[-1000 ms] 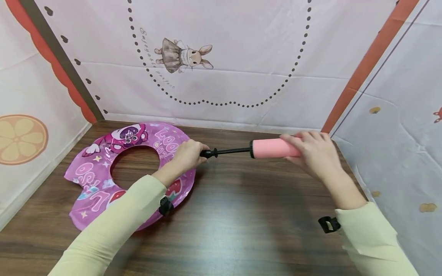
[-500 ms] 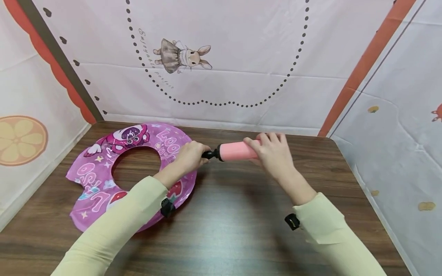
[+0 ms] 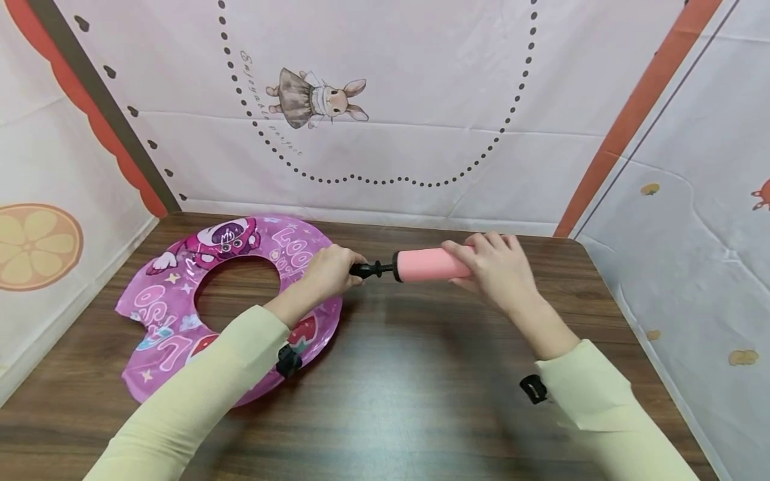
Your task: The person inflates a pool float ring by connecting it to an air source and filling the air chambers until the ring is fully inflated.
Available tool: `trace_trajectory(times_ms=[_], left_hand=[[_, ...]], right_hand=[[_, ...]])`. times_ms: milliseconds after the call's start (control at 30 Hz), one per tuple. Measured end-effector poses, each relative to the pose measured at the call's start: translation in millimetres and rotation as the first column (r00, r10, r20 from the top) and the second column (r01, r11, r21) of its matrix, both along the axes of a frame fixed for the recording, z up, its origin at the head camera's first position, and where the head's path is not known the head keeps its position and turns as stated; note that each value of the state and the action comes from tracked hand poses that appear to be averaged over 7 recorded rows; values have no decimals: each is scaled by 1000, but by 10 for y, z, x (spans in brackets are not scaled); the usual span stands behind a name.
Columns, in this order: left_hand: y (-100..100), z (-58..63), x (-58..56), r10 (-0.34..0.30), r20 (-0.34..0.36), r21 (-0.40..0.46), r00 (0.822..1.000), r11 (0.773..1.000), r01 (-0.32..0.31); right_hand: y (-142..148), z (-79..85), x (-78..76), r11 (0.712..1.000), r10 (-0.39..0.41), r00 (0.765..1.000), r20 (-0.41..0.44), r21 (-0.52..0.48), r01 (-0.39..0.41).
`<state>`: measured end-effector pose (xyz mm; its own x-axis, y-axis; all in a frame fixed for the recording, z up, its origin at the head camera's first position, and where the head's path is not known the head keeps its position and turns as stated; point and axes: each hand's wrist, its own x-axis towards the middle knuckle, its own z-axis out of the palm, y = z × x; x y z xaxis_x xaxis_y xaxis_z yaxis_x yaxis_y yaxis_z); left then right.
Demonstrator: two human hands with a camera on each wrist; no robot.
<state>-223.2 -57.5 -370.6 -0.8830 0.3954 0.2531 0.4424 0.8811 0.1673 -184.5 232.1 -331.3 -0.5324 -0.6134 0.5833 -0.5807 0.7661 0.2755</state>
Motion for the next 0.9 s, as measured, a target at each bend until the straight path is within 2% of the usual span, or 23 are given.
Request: trace_trajectory(times_ms=[100,233,333,400,533,700,900], left_hand=[[-4,1,-13,-6,-1,3,1000,1000,6],[-22,-2,-35,7,8,3,1000,1000,-7],[-29,-7,-46,13,4,12,1000,1000,-13],[-25,-2,-39,7,-20,12,1000,1000,-6],[-6,8,-17,-15,-47,0,999,1000,15],[5,0,-26,-14,-69,-27,997,1000,12],[-7,-27,-36,-25,-82,-42,996,999,21]], right_hand=[[234,85,49,1000,-14,1000,20,9,14],[534,212,134,997,-75,996,58,1,75],[623,253,153,995,-96,994,55,-12,96],[564,234,129,997,-74,997,32,-11,74],[214,108,20,1000,-21,999,-28,-10,21],[-193,-30,-60,1000,-24,998,-66,-17,23],[-399,-119,-83,999,-32,996,-80,0,32]])
